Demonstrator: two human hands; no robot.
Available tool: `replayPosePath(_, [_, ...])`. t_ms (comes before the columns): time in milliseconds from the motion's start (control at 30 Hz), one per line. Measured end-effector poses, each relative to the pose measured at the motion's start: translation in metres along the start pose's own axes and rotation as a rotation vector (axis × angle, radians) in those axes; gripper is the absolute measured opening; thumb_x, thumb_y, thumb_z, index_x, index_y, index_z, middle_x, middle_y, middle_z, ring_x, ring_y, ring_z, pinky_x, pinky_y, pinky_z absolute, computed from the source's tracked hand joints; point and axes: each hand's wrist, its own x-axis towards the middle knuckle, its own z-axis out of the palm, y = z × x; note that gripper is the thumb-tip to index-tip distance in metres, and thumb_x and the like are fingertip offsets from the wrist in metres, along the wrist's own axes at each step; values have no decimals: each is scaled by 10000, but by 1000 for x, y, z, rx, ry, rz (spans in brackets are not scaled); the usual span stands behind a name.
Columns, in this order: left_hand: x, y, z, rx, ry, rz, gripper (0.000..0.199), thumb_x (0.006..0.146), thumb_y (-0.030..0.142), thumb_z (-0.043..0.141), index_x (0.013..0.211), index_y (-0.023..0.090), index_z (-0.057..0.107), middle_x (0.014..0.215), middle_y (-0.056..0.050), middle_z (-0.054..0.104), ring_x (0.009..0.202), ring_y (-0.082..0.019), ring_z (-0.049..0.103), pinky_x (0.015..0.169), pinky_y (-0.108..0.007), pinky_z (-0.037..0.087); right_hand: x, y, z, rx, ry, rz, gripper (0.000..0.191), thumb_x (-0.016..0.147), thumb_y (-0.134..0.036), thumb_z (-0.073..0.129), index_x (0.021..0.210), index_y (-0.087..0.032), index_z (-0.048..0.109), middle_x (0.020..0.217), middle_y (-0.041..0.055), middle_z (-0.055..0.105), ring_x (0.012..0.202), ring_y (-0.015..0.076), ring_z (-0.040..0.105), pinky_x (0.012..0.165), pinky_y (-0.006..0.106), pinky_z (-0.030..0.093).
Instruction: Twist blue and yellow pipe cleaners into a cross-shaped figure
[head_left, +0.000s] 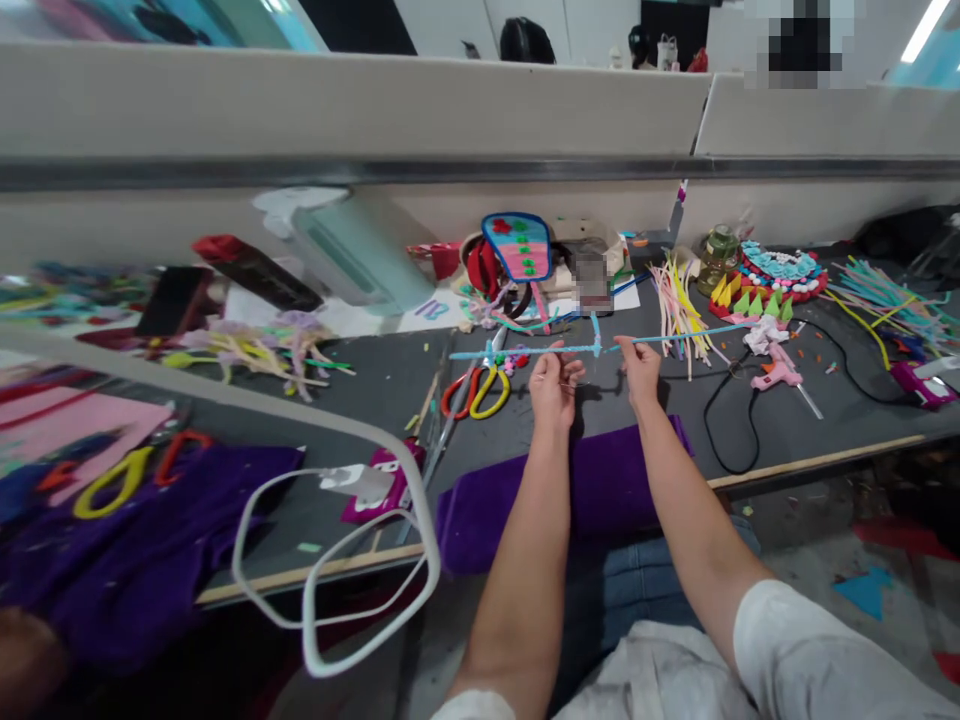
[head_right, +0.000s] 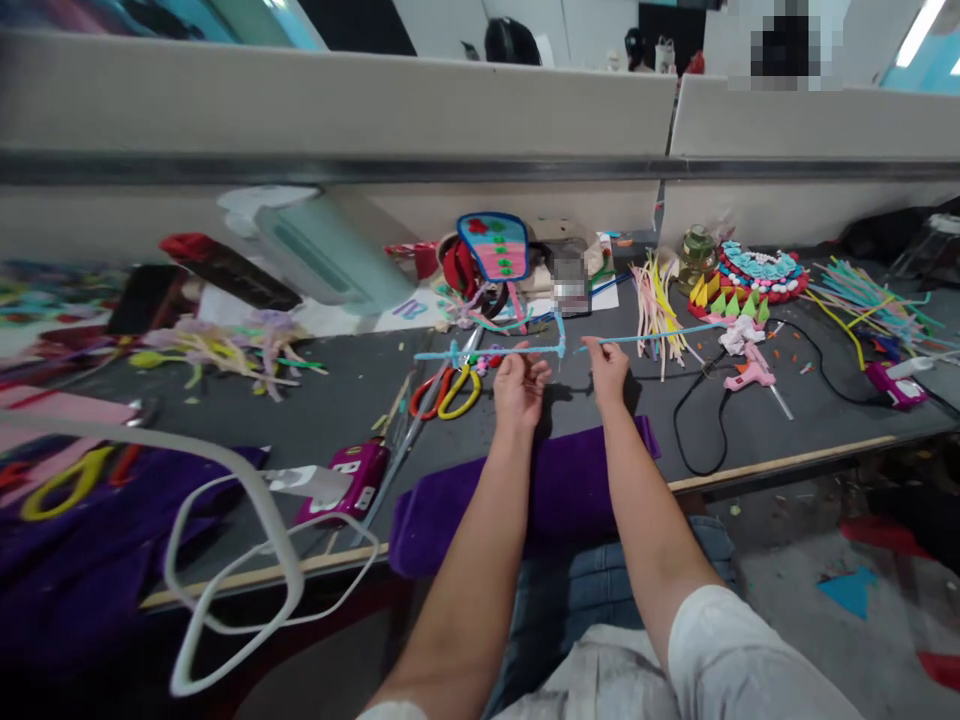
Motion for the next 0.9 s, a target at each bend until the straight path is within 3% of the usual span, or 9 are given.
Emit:
replayPosePath(100, [4,-2,-5,-28,34,2,300,780,395,688,1000,197,641,842,-26,703,637,-87,657,610,-178,515,0,3,6,59,28,-92,257,751,-414,628,838,-175,664,744,-6,660,584,81,586,419,163,394])
replayPosePath(333, [6,-1,-7,-15,40,30,297,771,385,701,984,186,645,846,-45,700,720,-125,684,619,-192,527,-1,3,15,155,-108,47,230,805,-409,598,846,-194,526,732,-8,654,572,96,635,443,183,486])
replayPosePath(567, [8,-4,-7,-21,27,39,311,745,386,726,957,171,653,860,-61,696,768,-159,694,628,-220,537,-1,-4,16,130,-42,-34,288,747,-334,662,874,-221,430,753,-16,668,590,90,634,465,163,472])
replayPosePath(733, [11,-6,-10,-6,46,83,335,726,409,737,977,200,660,924,-57,701,857,-169,689,659,-230,539,-2,-10,12,173,-21,-137,277,725,-336,660,895,-191,496,717,-23,644,574,76,611,443,142,419])
replayPosePath(900, [6,-5,-6,15,21,84,356,709,427,745,978,205,673,940,-63,706,885,-173,683,672,-222,537,-6,-9,16,102,-159,-58,261,699,-359,666,868,-176,592,679,-35,615,539,61,560,425,149,390])
